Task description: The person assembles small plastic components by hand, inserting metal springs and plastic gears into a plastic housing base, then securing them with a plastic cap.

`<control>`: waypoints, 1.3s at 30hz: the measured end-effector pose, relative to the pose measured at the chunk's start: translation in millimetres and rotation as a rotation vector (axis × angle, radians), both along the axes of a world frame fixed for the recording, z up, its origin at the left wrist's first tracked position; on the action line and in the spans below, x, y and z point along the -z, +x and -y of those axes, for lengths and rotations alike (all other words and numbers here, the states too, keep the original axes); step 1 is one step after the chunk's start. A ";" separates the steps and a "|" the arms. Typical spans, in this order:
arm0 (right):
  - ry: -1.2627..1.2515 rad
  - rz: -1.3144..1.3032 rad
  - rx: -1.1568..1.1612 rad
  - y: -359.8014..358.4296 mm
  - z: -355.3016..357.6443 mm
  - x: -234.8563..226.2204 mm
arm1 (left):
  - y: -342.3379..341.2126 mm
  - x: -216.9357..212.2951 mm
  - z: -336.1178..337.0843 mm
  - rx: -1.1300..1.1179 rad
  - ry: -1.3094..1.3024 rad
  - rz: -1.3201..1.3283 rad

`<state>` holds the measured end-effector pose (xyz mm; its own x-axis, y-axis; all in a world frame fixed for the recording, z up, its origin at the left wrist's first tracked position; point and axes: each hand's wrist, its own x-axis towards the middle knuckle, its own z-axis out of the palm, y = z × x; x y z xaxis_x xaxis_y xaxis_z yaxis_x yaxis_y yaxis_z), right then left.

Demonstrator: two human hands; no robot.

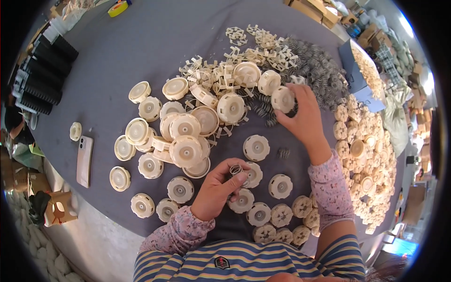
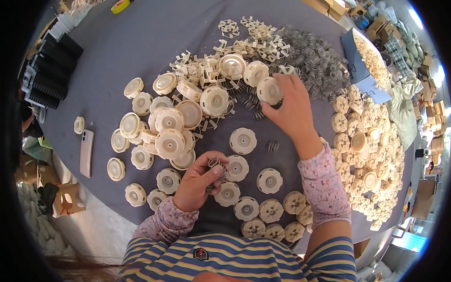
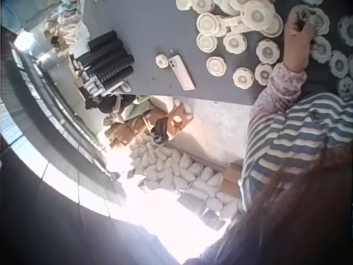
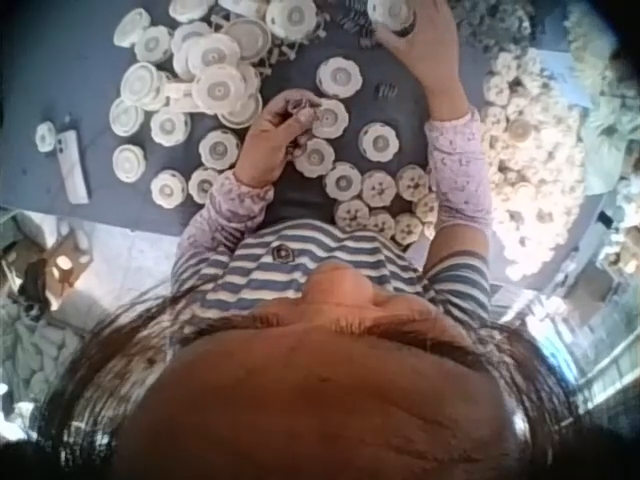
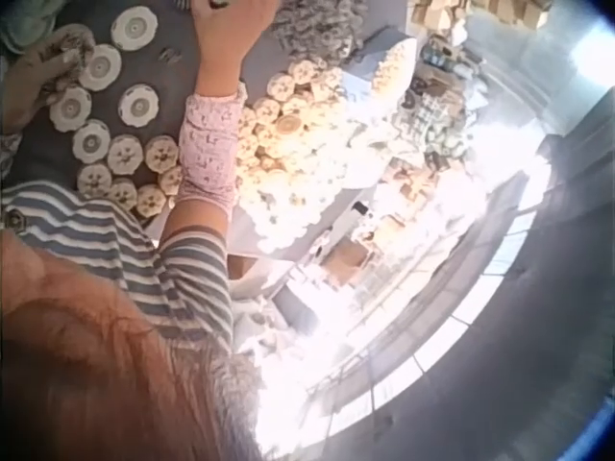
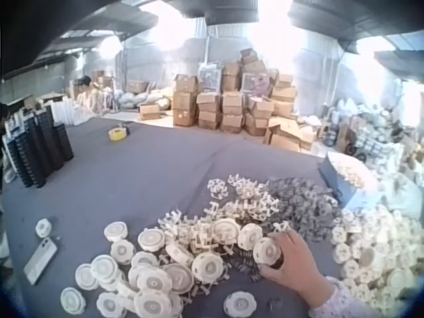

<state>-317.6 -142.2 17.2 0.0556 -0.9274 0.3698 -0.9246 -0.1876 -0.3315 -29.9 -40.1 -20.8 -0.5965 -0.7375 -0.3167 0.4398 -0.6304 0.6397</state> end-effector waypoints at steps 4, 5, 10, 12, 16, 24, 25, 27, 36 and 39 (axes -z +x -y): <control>0.009 0.172 0.039 -13.3 -48.8 -15.2 | 3.2 -0.3 -3.7 -0.066 -0.041 0.053; 0.191 0.310 0.114 -21.9 -62.5 -16.1 | 2.9 -0.5 -4.2 -0.087 -0.030 0.038; 0.295 -0.083 0.132 -37.0 -106.2 14.5 | -1.1 -7.6 -5.0 -0.091 -0.006 0.052; 0.387 0.295 -0.071 -20.5 -113.2 -1.1 | 2.2 -8.0 -6.6 -0.025 -0.019 0.053; 0.527 0.660 -0.089 26.4 -135.6 -30.4 | -7.6 -10.6 -12.2 -0.018 -0.152 0.127; 0.447 1.240 -0.121 58.0 -169.1 -5.5 | -13.2 -5.9 -23.4 -0.132 -0.581 0.349; 0.299 1.093 -0.215 56.7 -167.7 -3.4 | -11.1 -14.0 -20.9 -0.037 -0.290 0.247; 0.200 0.803 -0.331 58.3 -167.0 -12.4 | -5.1 -13.7 -14.5 0.056 0.005 0.144; 0.529 1.338 -0.038 71.5 -181.3 -17.7 | -6.0 -24.4 -14.6 0.051 0.102 -0.074; 0.662 1.518 -0.069 60.5 -180.3 -15.7 | -9.2 -7.6 -19.2 0.019 -0.442 0.186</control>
<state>-257.1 38.1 32.8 0.0813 -0.9471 -0.3105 0.2990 0.3204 -0.8989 -39.0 -20.9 -13.2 -0.5740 -0.8151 -0.0778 0.2840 -0.2873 0.9148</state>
